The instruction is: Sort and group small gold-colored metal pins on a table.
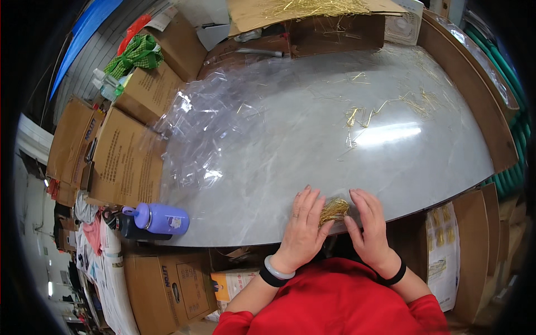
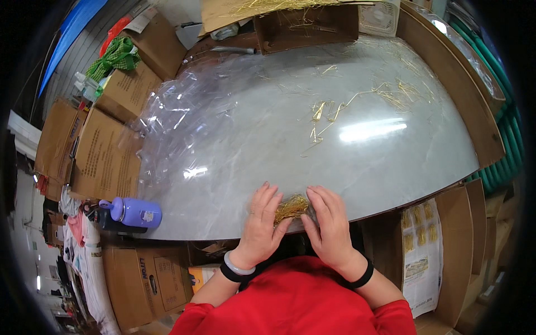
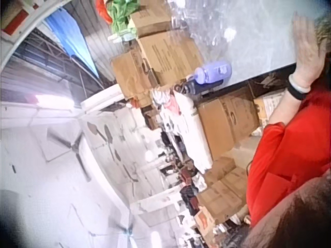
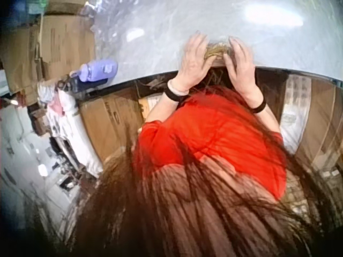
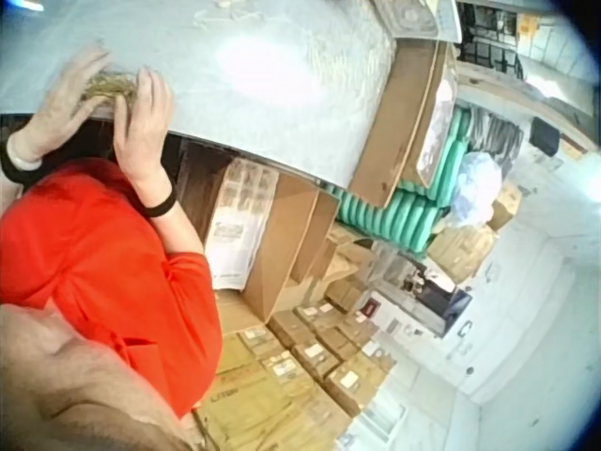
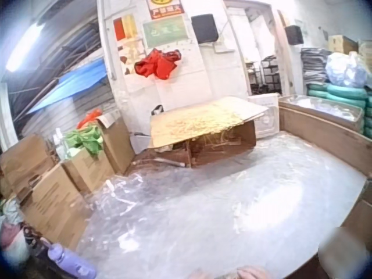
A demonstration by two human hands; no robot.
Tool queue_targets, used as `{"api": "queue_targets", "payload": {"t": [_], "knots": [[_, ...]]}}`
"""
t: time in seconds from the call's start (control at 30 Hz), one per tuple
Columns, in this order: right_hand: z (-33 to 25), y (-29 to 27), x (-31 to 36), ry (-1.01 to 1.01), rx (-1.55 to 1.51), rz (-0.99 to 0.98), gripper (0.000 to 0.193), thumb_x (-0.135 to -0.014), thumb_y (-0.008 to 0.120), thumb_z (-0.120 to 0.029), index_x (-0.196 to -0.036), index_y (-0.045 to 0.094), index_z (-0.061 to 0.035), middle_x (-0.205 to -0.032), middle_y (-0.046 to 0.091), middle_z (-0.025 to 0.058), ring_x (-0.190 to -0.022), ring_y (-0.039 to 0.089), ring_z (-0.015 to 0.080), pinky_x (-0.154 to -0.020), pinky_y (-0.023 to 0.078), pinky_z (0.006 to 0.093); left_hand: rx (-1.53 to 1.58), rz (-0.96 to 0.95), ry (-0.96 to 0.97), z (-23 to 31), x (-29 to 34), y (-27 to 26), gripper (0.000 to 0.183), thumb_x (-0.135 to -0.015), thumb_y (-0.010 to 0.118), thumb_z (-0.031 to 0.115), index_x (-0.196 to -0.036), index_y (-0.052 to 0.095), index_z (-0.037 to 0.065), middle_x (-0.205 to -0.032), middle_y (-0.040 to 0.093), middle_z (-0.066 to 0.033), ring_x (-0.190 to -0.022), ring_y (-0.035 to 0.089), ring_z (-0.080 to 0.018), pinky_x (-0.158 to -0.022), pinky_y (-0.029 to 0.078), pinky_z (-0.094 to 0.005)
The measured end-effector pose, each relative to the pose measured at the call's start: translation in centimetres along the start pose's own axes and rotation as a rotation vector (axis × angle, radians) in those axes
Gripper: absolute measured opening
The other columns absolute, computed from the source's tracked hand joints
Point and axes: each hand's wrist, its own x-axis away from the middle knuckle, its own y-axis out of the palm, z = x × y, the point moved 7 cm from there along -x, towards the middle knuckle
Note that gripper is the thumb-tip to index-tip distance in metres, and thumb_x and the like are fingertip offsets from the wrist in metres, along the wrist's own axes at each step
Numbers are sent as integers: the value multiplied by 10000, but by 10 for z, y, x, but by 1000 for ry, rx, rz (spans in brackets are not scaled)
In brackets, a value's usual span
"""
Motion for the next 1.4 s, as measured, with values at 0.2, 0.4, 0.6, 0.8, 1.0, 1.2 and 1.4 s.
{"api": "queue_targets", "payload": {"t": [0.2,0.4,0.6,0.8,1.0,1.2,1.4], "knots": [[-16,15,24,-48,68,-187,750,-909,700,-133,-1533,316,27,-1529,431,262,-1422,399,473,-1175,237,642,66,-161,4,1,1,19,549,-937,638,70,-1426,421,-52,-1460,445,-263,-1387,408,-481,-1169,339,-551],[-3,9,17,-1,26,-62,666,-884,693,-56,-1477,403,36,-1428,537,246,-1357,486,452,-1152,316,598,1,-153,12,1,2,19,514,-966,600,95,-1425,428,-60,-1457,448,-264,-1383,419,-474,-1165,352,-540],[-9,2,20,23,-35,-11,595,-856,692,-12,-1412,484,36,-1343,601,216,-1292,550,419,-1115,381,571,-44,-123,20,5,3,18,498,-972,597,98,-1421,442,-54,-1462,451,-256,-1382,428,-464,-1163,362,-524],[-12,-4,24,-22,136,21,544,-835,702,-9,-1354,541,6,-1276,622,200,-1242,576,394,-1097,392,574,-59,-130,31,3,5,19,579,-926,666,110,-1437,433,-31,-1479,437,-238,-1398,425,-424,-1169,362,-528],[-15,-3,11,-24,74,90,488,-824,728,-25,-1288,577,-20,-1210,615,155,-1173,582,389,-1047,434,534,-79,-90,42,4,5,19,488,-916,676,91,-1352,490,-26,-1448,455,-238,-1364,455,-437,-1137,401,-536],[3,-1,8,35,-38,-9,309,-813,727,0,-1104,628,-37,-1147,606,142,-1119,586,364,-939,490,457,-1,-22,119,5,9,16,301,-940,664,87,-1209,550,17,-1413,496,-229,-1325,486,-470,-1092,436,-521],[-5,-8,-27,-199,31,-271,234,-804,723,-25,-1023,650,-57,-1162,618,107,-1140,577,338,-979,463,429,11,-43,89,3,9,13,401,-945,672,109,-1294,501,8,-1411,513,-222,-1329,488,-459,-1101,428,-517]]}}
